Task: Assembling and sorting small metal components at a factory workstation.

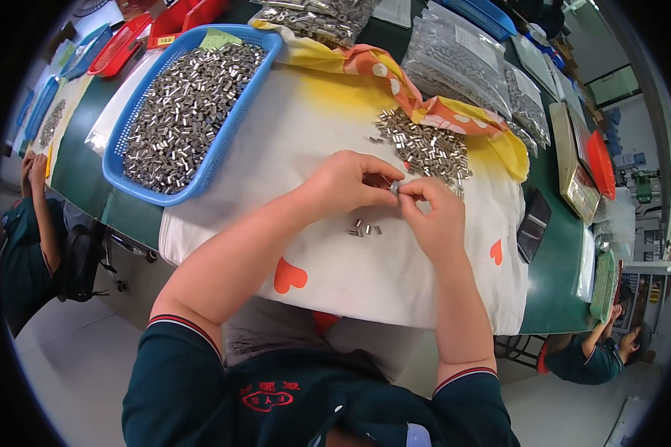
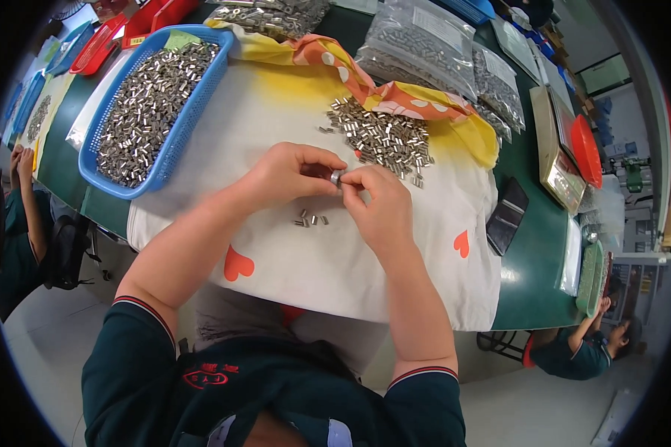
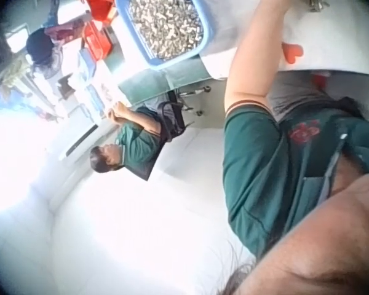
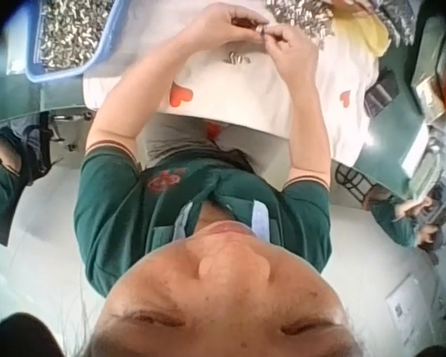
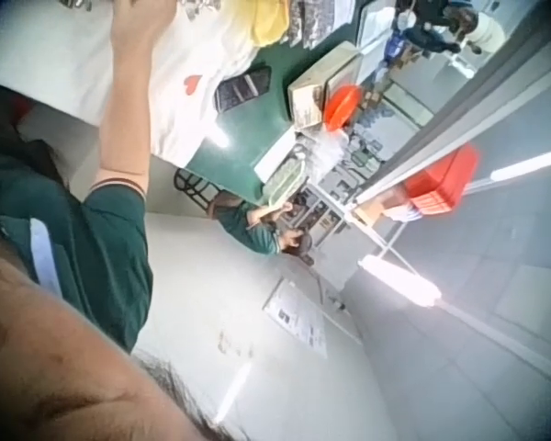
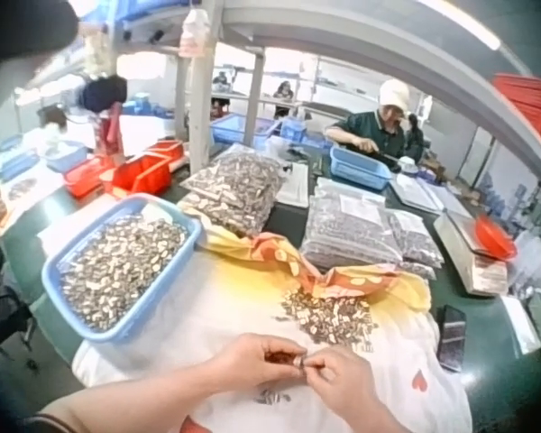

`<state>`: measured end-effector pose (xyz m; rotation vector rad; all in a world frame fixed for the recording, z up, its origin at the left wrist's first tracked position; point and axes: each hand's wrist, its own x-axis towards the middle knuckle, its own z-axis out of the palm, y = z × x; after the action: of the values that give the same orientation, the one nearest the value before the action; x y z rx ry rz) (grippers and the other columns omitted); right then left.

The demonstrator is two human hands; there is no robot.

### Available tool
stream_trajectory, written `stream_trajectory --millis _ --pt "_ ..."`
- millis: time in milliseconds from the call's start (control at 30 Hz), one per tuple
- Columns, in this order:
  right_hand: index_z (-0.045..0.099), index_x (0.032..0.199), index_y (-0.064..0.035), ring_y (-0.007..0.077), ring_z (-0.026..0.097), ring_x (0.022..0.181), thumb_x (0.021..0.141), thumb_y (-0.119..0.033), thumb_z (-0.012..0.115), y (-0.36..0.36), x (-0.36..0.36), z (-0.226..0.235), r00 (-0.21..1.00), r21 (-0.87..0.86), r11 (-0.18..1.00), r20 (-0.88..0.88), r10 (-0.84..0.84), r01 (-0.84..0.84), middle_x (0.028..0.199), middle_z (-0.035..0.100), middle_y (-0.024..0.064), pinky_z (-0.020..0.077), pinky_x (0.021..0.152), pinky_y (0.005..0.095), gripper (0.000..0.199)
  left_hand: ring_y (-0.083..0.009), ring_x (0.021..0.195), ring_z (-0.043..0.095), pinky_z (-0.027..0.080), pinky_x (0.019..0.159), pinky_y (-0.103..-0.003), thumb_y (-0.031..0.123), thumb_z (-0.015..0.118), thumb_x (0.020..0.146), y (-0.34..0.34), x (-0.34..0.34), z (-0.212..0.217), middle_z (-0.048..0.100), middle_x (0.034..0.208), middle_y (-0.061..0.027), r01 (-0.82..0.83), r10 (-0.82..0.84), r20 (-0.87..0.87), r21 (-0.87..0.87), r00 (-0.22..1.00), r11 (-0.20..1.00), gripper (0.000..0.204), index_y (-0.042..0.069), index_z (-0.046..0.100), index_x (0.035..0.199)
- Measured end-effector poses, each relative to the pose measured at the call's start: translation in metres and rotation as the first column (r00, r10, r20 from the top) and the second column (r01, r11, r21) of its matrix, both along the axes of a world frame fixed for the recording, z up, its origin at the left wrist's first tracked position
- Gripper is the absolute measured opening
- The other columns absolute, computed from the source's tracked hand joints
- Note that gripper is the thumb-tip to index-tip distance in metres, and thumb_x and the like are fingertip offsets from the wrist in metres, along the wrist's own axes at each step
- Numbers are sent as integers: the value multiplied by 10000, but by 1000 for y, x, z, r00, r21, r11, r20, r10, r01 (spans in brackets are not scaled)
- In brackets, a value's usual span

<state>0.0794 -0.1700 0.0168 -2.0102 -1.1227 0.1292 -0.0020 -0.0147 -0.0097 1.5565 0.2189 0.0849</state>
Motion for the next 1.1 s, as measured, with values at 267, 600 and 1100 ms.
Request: stream_trajectory --millis 267,600,1100 --pt "611 818 1 111 559 679 726 -4 605 -9 9 -1 973 89 996 -230 20 1 754 607 50 446 641 227 93 -99 748 579 464 692 -230 118 706 676 -3 4 2 639 847 -66 34 -34 82 -1 996 999 351 12 618 1000" --pt "596 839 -8 65 496 641 756 -56 608 -2 13 -9 923 88 995 -384 -12 50 718 576 4 416 606 209 96 -72 686 537 449 659 -220 128 710 670 7 -4 13 611 766 -12 113 -111 -44 56 993 992 334 39 632 982" --pt "594 820 -36 157 566 583 779 -121 560 -1 37 -22 942 310 921 -305 -139 236 678 602 75 434 551 268 100 -111 725 575 477 690 -233 44 673 690 -25 -29 22 620 873 -50 18 -17 -7 473 1000 881 276 16 614 958"
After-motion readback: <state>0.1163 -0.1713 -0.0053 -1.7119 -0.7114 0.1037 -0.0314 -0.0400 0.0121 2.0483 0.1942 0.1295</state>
